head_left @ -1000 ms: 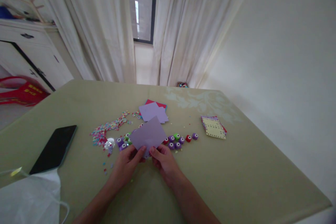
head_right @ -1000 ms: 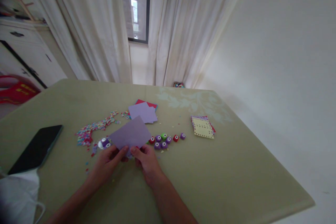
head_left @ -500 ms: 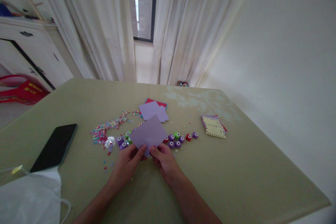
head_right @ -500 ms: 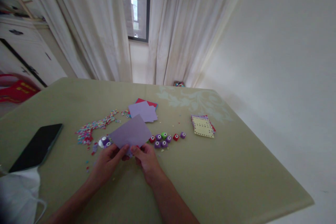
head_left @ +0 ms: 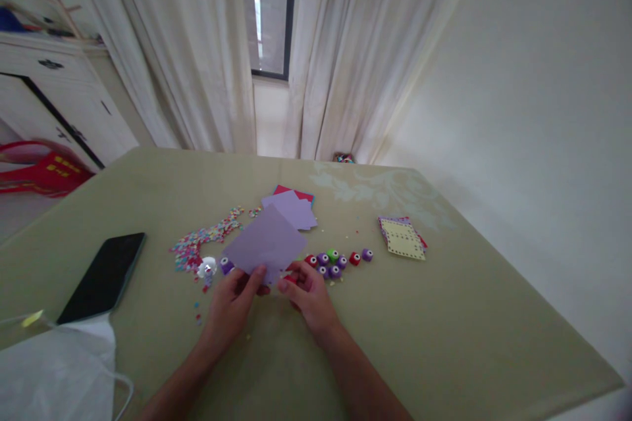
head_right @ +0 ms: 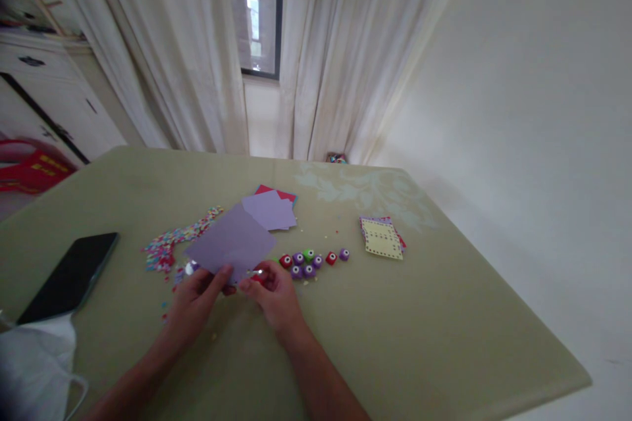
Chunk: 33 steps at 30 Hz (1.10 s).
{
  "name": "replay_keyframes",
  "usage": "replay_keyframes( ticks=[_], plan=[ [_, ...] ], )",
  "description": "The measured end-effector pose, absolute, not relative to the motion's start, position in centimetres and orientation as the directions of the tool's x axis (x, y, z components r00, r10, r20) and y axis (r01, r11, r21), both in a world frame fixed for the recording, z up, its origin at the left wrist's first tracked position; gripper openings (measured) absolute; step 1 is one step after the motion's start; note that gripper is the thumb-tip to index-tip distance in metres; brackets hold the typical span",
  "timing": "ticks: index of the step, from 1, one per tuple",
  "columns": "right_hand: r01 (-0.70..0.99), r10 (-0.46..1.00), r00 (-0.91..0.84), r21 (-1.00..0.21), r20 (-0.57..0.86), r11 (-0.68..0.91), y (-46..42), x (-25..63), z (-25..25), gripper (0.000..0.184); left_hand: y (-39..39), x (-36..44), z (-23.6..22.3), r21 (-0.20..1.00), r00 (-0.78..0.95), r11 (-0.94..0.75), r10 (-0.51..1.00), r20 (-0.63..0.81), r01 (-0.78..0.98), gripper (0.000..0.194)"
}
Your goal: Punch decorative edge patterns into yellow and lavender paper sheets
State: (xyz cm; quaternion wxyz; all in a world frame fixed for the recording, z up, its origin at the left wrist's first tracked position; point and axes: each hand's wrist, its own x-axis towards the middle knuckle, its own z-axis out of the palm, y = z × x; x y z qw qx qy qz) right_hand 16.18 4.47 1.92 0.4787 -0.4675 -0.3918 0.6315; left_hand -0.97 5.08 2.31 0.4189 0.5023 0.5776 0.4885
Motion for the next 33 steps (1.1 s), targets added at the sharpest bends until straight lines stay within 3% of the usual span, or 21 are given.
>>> replay_keyframes(
  ticks=[3,6,9,15,18,21,25,31,33],
  plan=[
    [0.108,0.999,-0.014,-0.993,-0.037,-0.036,4.4,16.8,2.5,0.036,5.4,-1.4,2.8,0.988,-0.23,0.007,0.973,0.03,0.157,0.053],
    [0.526,0.985,-0.083,-0.832,0.153,0.174,4.4,17.3,2.1,0.017,5.6,-1.7,2.9,0.986,-0.246,0.002,0.968,0.04,0.168,0.053],
    [0.69,0.961,-0.156,-0.67,0.23,0.273,4.6,17.5,1.0,0.005,5.8,-2.0,2.7,0.985,-0.261,-0.004,0.964,0.05,0.174,0.05],
    [0.812,0.94,-0.115,-0.515,0.32,0.275,5.1,16.9,0.8,0.022,6.4,-2.6,3.1,0.992,-0.389,-0.035,0.918,0.081,0.125,0.045],
    [0.851,0.926,-0.205,-0.411,0.316,0.328,6.5,15.3,2.4,0.025,6.4,-2.8,3.5,0.993,-0.418,-0.056,0.904,0.095,0.105,0.043],
    [0.883,0.91,-0.29,-0.284,0.296,0.374,9.4,13.5,3.6,0.043,6.3,-2.9,3.7,0.993,-0.426,-0.073,0.898,0.107,0.096,0.045],
    [0.91,0.918,-0.356,-0.158,0.173,0.383,12.5,12.2,3.5,0.029,6.4,-2.9,3.8,0.993,-0.429,-0.095,0.896,0.116,0.069,0.048],
    [0.909,0.929,-0.352,-0.197,0.113,0.368,8.9,13.7,2.5,0.021,6.1,-2.4,4.0,0.99,-0.396,-0.111,0.908,0.135,0.083,0.048],
    [0.834,0.937,-0.291,-0.43,0.193,0.347,6.8,14.8,2.4,0.026,6.0,-2.2,3.9,0.992,-0.375,-0.105,0.919,0.126,0.075,0.049]
  ],
)
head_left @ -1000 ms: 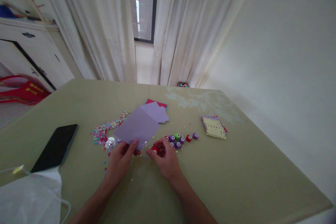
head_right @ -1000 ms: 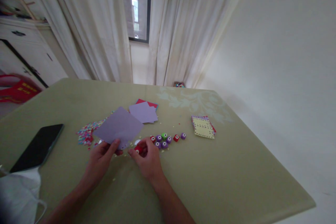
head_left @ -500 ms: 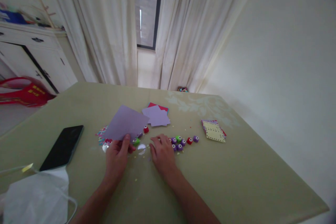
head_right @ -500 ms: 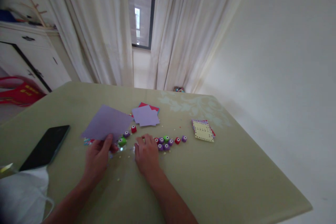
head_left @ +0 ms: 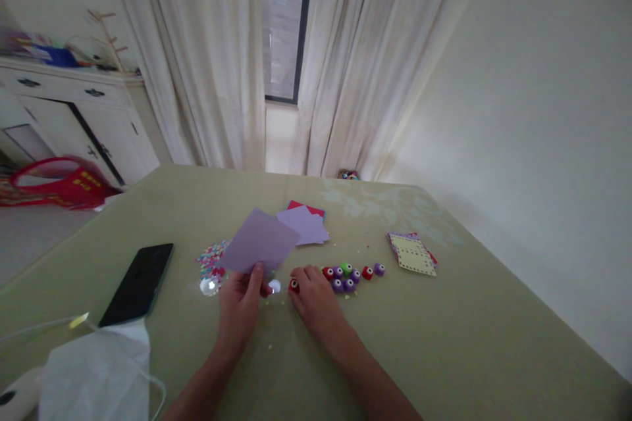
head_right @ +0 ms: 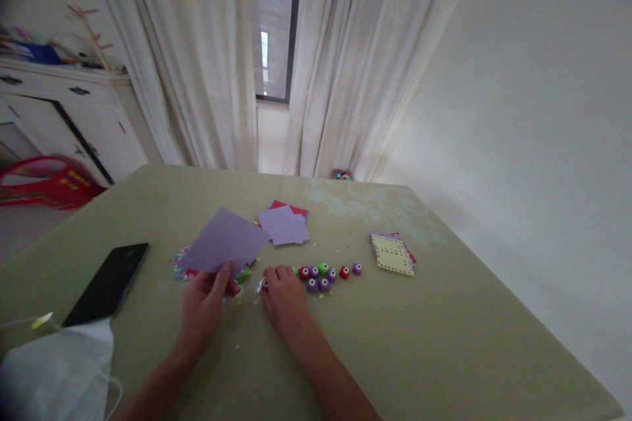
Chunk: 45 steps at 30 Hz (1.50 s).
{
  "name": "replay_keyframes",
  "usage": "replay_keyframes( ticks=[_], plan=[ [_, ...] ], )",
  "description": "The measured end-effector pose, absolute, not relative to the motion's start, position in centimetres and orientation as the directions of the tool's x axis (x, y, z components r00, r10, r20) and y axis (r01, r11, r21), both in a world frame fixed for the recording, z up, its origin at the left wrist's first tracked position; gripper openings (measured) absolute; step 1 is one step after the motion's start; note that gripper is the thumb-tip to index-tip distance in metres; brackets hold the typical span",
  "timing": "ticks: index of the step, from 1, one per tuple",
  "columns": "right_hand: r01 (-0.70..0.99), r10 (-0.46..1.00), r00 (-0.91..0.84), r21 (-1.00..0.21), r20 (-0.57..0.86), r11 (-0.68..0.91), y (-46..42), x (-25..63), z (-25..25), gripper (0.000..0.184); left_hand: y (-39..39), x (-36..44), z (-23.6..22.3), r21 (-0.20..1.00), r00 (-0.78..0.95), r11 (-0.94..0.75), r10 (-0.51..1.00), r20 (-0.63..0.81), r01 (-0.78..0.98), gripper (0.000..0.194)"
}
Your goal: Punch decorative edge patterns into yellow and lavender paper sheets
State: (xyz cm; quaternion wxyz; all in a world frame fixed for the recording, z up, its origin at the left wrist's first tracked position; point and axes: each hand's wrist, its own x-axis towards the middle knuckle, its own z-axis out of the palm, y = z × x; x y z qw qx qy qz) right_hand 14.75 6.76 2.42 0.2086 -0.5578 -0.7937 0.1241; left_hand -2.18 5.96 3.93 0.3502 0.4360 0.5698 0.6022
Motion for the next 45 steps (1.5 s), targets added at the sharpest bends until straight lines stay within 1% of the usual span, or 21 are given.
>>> replay_keyframes(
  ticks=[2,3,5,6,8,10,13,16,20,26,32,36,45],
  plan=[
    [0.649,0.944,-0.196,-0.686,0.267,0.329,5.0,15.6,2.3,0.027,5.8,-2.0,3.8,0.993,-0.353,-0.093,0.929,0.114,0.078,0.048],
    [0.547,0.949,-0.13,-0.778,0.286,0.31,4.3,15.9,2.3,0.024,5.7,-2.0,3.8,0.993,-0.344,-0.084,0.933,0.109,0.088,0.048],
    [0.354,0.964,-0.007,-0.901,0.265,0.25,3.5,16.1,2.1,0.024,5.6,-1.8,3.6,0.991,-0.324,-0.066,0.941,0.102,0.118,0.047],
    [0.263,0.975,0.039,-0.943,0.22,0.202,3.3,16.1,1.9,0.026,5.5,-1.7,3.5,0.989,-0.318,-0.06,0.943,0.1,0.132,0.047],
    [0.072,0.992,0.086,-0.994,0.093,0.087,3.2,15.8,1.6,0.034,5.3,-1.5,3.3,0.988,-0.31,-0.054,0.946,0.096,0.143,0.046],
    [-0.087,0.994,0.109,-0.996,-0.005,0.004,3.4,15.5,1.2,0.039,5.0,-1.1,3.1,0.989,-0.302,-0.042,0.95,0.083,0.141,0.046],
    [-0.2,0.984,0.174,-0.98,-0.031,0.004,3.8,15.4,1.0,0.043,4.5,-0.5,3.1,0.989,-0.27,-0.021,0.961,0.06,0.145,0.046],
    [-0.262,0.978,0.205,-0.965,-0.042,0.014,4.2,15.7,1.1,0.046,4.1,-0.1,3.2,0.988,-0.239,-0.016,0.97,0.053,0.153,0.048],
    [-0.283,0.975,0.219,-0.958,-0.025,0.039,4.2,15.9,1.4,0.047,4.0,0.1,3.0,0.983,-0.203,-0.001,0.978,0.038,0.182,0.052],
    [-0.248,0.983,0.181,-0.968,-0.017,0.028,4.0,15.7,1.2,0.046,4.2,0.0,2.8,0.982,-0.186,0.013,0.982,0.022,0.186,0.053],
    [-0.202,0.976,0.216,-0.979,-0.008,0.037,4.2,16.1,1.2,0.045,4.5,-0.5,3.0,0.983,-0.217,-0.009,0.975,0.049,0.186,0.05],
    [-0.159,0.978,0.208,-0.986,0.015,0.049,4.0,16.1,1.2,0.043,4.4,-0.3,2.8,0.984,-0.202,-0.001,0.979,0.038,0.18,0.05],
    [-0.179,0.984,0.177,-0.983,0.015,0.047,4.0,16.1,1.5,0.043,4.2,0.0,2.4,0.981,-0.167,-0.001,0.985,0.034,0.192,0.049]
  ],
)
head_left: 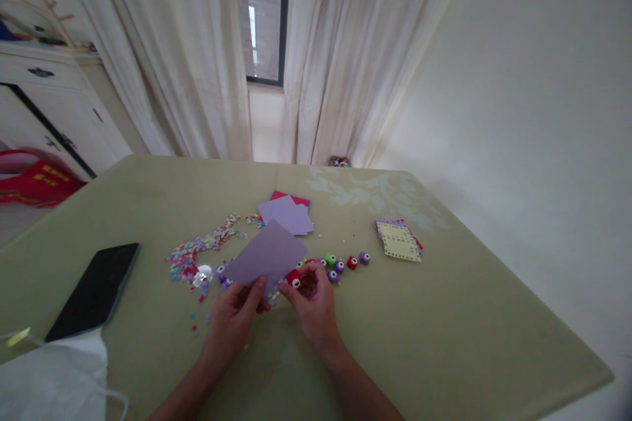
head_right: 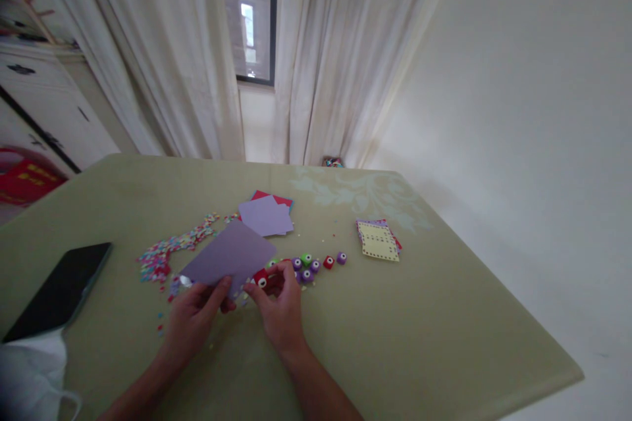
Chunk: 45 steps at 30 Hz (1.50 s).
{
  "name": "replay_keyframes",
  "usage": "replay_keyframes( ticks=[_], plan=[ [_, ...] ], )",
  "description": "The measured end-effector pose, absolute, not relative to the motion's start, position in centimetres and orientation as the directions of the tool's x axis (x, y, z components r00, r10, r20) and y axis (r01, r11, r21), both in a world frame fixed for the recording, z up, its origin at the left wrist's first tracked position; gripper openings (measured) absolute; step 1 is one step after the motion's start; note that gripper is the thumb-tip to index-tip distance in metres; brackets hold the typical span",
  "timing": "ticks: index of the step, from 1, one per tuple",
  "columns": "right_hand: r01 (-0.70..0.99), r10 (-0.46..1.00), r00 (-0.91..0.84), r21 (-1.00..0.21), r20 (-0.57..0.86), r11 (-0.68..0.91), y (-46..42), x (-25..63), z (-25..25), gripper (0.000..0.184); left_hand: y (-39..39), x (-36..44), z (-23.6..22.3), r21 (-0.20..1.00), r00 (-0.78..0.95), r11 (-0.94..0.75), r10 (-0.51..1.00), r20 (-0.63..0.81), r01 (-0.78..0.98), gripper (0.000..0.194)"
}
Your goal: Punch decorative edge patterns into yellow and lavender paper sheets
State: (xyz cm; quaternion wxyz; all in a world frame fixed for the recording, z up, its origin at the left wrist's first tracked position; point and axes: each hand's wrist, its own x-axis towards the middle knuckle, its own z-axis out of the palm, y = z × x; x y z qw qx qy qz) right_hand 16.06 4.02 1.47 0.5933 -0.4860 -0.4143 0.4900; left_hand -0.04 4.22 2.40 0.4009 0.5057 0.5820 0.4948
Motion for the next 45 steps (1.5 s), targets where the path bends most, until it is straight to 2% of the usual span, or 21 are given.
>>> replay_keyframes(
  ticks=[5,11,13,18,22,45],
  plan=[
    [-0.144,0.989,0.141,-0.988,0.037,0.058,3.9,16.0,1.5,0.042,4.2,0.1,2.4,0.979,-0.138,-0.023,0.989,0.052,0.203,0.048],
    [-0.363,0.988,0.122,-0.931,-0.099,-0.049,4.7,16.2,1.0,0.057,4.4,-0.1,2.2,0.975,-0.077,-0.022,0.996,0.04,0.222,0.046],
    [-0.389,0.982,0.107,-0.916,-0.156,-0.103,5.0,16.4,1.0,0.06,4.6,-0.2,2.1,0.973,-0.064,-0.01,0.998,0.025,0.229,0.046],
    [-0.302,0.982,-0.03,-0.935,-0.187,-0.188,4.9,17.1,1.9,0.05,4.6,-0.2,2.5,0.983,-0.028,0.009,1.0,-0.003,0.185,0.046],
    [-0.302,0.984,0.0,-0.938,-0.176,-0.167,4.5,17.3,2.3,0.043,4.6,-0.4,2.6,0.984,-0.004,0.008,1.0,-0.007,0.177,0.046],
    [-0.335,0.962,-0.075,-0.902,-0.263,-0.273,3.9,16.8,2.3,0.047,4.3,-0.2,2.4,0.975,0.028,-0.051,0.999,0.046,0.216,0.041]
  ],
)
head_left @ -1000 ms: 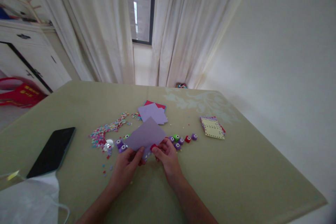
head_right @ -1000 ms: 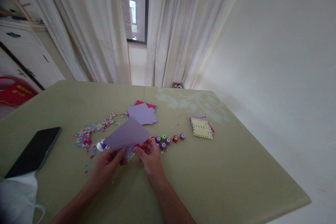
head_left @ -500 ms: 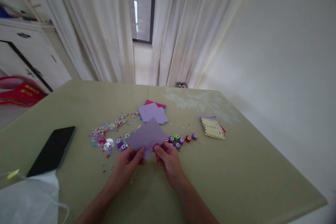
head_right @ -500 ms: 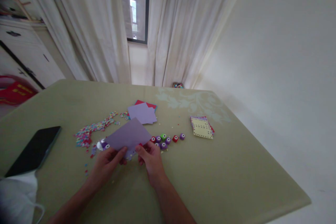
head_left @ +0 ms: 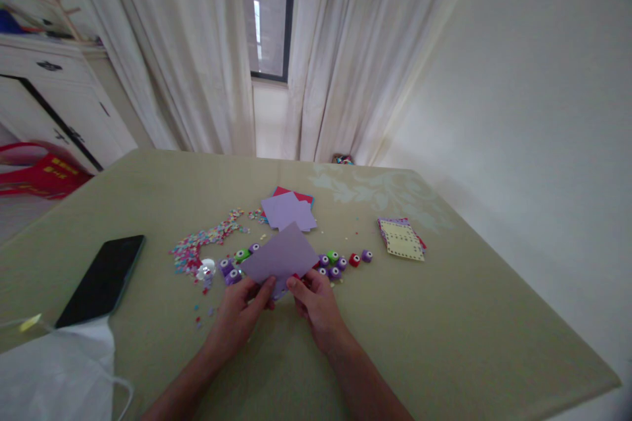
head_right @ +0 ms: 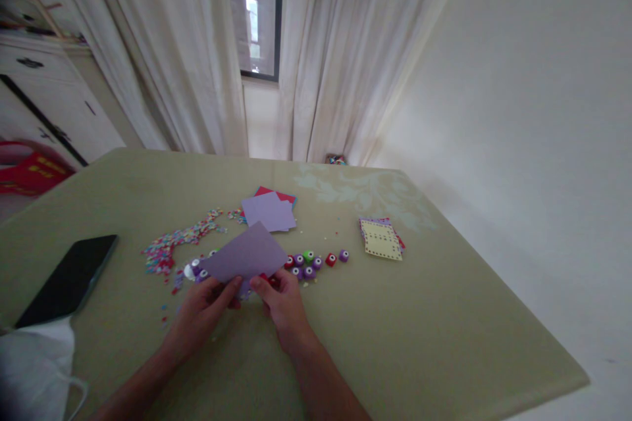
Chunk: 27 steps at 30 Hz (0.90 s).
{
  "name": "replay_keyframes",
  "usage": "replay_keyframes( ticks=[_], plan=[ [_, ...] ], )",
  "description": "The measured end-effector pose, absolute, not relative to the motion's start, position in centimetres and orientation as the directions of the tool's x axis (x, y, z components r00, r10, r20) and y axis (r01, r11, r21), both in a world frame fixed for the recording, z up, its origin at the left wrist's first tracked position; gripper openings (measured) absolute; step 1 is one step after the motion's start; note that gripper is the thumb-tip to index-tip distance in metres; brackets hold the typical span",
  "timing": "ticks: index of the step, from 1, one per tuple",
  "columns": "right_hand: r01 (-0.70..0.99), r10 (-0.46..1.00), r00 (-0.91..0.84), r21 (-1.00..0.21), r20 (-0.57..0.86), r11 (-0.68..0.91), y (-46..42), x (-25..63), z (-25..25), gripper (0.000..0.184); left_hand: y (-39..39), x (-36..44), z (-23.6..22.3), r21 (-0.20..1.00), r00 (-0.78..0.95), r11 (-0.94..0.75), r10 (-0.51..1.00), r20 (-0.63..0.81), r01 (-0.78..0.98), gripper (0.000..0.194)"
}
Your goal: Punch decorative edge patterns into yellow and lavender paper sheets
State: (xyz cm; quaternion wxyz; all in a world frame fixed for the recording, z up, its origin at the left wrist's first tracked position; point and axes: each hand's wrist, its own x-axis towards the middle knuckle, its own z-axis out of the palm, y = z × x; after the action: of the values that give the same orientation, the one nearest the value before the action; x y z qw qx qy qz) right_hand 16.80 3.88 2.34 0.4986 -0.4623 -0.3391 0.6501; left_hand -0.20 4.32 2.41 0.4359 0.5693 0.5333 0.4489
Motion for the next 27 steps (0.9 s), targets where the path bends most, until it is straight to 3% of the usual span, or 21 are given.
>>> replay_keyframes(
  ticks=[9,14,20,27],
  plan=[
    [-0.294,0.977,-0.03,-0.932,-0.212,-0.211,4.0,16.7,2.4,0.042,4.3,-0.3,1.8,0.965,0.015,-0.043,0.999,0.04,0.259,0.042],
    [-0.296,0.98,-0.034,-0.935,-0.195,-0.196,4.2,16.7,2.0,0.049,4.5,-0.5,2.4,0.97,-0.023,-0.033,0.999,0.04,0.243,0.046],
    [-0.293,0.994,0.077,-0.955,-0.071,-0.045,4.1,16.1,2.4,0.049,4.8,-0.6,3.2,0.979,-0.113,-0.005,0.993,0.028,0.203,0.048],
    [-0.313,0.994,-0.003,-0.944,-0.106,-0.101,4.3,16.4,2.1,0.045,4.8,-0.5,3.3,0.982,-0.087,-0.029,0.995,0.046,0.187,0.049]
  ],
)
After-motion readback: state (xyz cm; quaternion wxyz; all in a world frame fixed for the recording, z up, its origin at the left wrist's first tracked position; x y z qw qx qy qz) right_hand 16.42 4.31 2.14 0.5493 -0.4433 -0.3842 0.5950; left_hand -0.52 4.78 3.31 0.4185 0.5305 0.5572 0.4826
